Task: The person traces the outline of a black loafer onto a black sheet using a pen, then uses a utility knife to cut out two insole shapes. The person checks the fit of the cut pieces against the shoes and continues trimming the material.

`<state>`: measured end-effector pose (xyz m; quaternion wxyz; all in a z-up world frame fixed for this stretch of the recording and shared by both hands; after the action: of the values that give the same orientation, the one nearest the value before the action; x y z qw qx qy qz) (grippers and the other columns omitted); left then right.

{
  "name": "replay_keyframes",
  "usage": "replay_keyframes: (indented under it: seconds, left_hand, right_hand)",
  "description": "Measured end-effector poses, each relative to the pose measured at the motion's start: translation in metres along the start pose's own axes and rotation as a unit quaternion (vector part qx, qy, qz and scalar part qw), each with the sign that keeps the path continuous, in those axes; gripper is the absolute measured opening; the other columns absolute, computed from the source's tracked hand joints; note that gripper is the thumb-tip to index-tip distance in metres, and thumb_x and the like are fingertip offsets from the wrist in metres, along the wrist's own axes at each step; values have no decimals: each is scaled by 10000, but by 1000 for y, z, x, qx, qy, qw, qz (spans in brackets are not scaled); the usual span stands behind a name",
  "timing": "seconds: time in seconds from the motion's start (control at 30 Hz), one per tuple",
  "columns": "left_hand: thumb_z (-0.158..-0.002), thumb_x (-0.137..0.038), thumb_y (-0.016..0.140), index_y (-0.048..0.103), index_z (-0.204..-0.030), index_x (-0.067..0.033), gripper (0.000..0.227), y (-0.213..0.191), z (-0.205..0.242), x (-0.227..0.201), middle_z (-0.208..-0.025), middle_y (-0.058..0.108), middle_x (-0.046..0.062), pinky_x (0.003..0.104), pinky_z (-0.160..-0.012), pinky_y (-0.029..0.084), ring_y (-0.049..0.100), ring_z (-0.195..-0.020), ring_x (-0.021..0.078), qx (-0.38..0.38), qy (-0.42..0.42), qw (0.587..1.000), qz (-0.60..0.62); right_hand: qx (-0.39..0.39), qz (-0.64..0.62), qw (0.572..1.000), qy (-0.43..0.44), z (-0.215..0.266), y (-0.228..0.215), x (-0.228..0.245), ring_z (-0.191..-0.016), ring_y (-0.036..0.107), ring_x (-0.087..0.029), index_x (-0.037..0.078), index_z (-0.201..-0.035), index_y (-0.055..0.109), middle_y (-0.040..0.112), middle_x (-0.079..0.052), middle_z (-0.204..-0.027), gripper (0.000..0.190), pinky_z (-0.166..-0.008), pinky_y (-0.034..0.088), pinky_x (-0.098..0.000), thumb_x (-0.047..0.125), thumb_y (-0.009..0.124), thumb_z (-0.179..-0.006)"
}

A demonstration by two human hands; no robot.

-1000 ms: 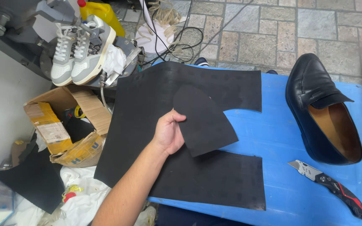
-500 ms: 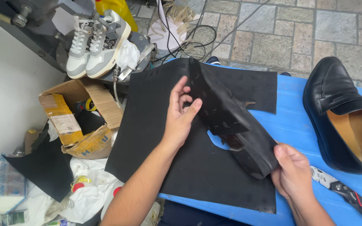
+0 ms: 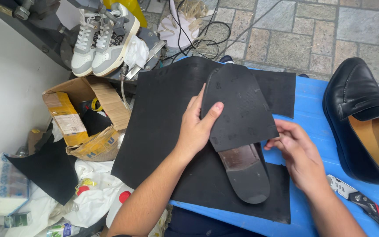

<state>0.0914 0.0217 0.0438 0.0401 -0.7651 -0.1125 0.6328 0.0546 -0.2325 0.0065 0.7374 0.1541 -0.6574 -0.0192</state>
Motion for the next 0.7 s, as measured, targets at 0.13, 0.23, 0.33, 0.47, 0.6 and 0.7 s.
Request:
replay_keyframes:
  seconds: [0.13,0.23,0.33,0.47,0.6,0.7]
  left_hand:
    - [-957,-283,709,349,-1578,-27,762,11,1,3,-1301,466,70,314,-988,573,549,-1235,169,31,-31,992,114]
    - [-1000,-258,709,467,-1521,9,634,9,4,1,-1321,528,90,309,-1041,555,604,-1247,189,28,-9,992,125]
    - [-1003,-200,719,570,-1377,43,471,8,6,8,-1276,604,129,303,-986,584,665,-1177,188,26,-41,985,163]
    - [-971,-137,727,553,-1263,50,389,11,5,11,-1196,682,169,304,-930,608,695,-1101,177,29,-84,964,251]
    - [-913,-115,744,502,-1279,34,463,13,7,0,-1207,657,155,315,-869,640,686,-1112,174,45,-63,971,227]
    - [-928,-120,737,521,-1290,43,452,14,7,1,-1226,666,172,303,-878,651,696,-1132,185,41,-78,970,226]
  right_hand:
    - [-28,30,999,-17,-30,16,11,-928,627,-105,-10,-1288,598,681,-53,-1099,330,-790,517,-269,66,665,-973]
    - [-52,31,998,-29,-39,21,14,-878,620,-72,-3,-1270,634,683,-27,-1057,326,-746,504,-226,31,707,-954]
    - [-71,-9,997,-7,-43,24,6,-854,650,-61,12,-1227,639,704,-20,-1033,303,-717,522,-213,35,700,-931]
    - [-88,-23,995,-47,-40,23,8,-813,591,-24,26,-1239,623,686,-9,-1045,309,-668,447,-180,32,715,-944]
    - [-110,-55,992,-16,-36,21,4,-670,506,-17,53,-1179,572,674,-21,-976,270,-573,395,-177,43,720,-953]
    - [-117,-55,992,-5,-36,22,5,-579,452,-17,71,-1141,548,672,-24,-943,253,-475,335,-179,58,709,-947]
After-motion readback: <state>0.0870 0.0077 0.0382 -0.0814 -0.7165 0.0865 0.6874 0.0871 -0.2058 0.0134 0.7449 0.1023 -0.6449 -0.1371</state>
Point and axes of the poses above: each hand's wrist, its own z-axis away from the middle knuckle, its own y-axis out of the palm, x = y × z, the point moved 9 cm from there along -z, towards the middle knuckle
